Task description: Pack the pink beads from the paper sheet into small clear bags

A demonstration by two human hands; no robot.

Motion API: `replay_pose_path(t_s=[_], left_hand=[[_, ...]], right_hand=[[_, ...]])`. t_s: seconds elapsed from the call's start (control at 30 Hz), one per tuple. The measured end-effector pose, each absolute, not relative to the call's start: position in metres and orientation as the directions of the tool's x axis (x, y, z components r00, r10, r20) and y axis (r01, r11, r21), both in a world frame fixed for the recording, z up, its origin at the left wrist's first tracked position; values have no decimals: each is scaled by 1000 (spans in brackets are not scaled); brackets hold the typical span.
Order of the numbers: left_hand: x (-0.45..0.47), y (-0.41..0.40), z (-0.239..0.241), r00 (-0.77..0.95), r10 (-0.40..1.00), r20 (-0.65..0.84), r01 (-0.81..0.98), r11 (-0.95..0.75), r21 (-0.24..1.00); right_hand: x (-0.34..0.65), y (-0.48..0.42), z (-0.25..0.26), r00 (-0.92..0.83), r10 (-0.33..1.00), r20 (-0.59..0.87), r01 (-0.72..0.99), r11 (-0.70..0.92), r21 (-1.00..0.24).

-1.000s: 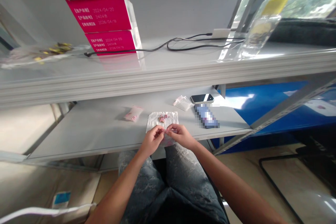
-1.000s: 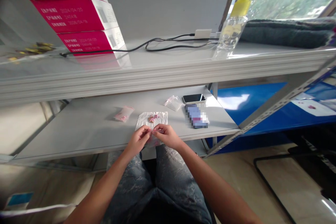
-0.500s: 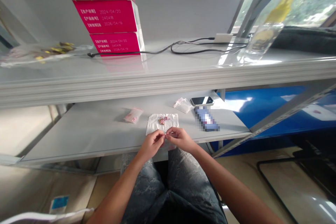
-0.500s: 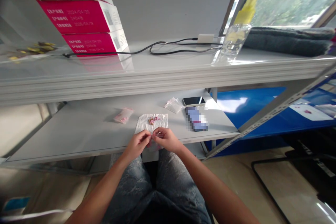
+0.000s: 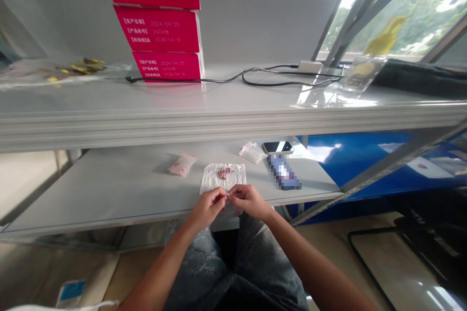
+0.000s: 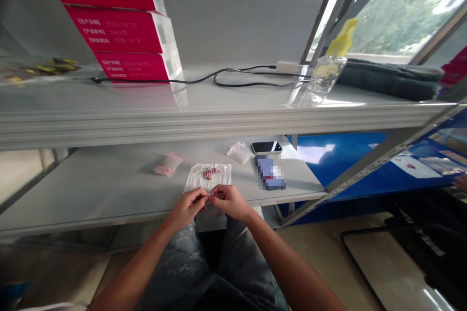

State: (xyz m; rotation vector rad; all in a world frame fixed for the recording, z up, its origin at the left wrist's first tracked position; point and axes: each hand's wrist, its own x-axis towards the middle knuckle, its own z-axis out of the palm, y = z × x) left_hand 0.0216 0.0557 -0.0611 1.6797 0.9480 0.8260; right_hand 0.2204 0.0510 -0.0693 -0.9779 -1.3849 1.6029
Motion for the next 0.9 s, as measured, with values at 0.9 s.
replay_pose_path(t_s=[0.9], left_hand=[[10,66,-65,391,919,-44,-101,91,991]], right_hand=[[232,56,-67,-436,900,-27,-167,-111,-980]])
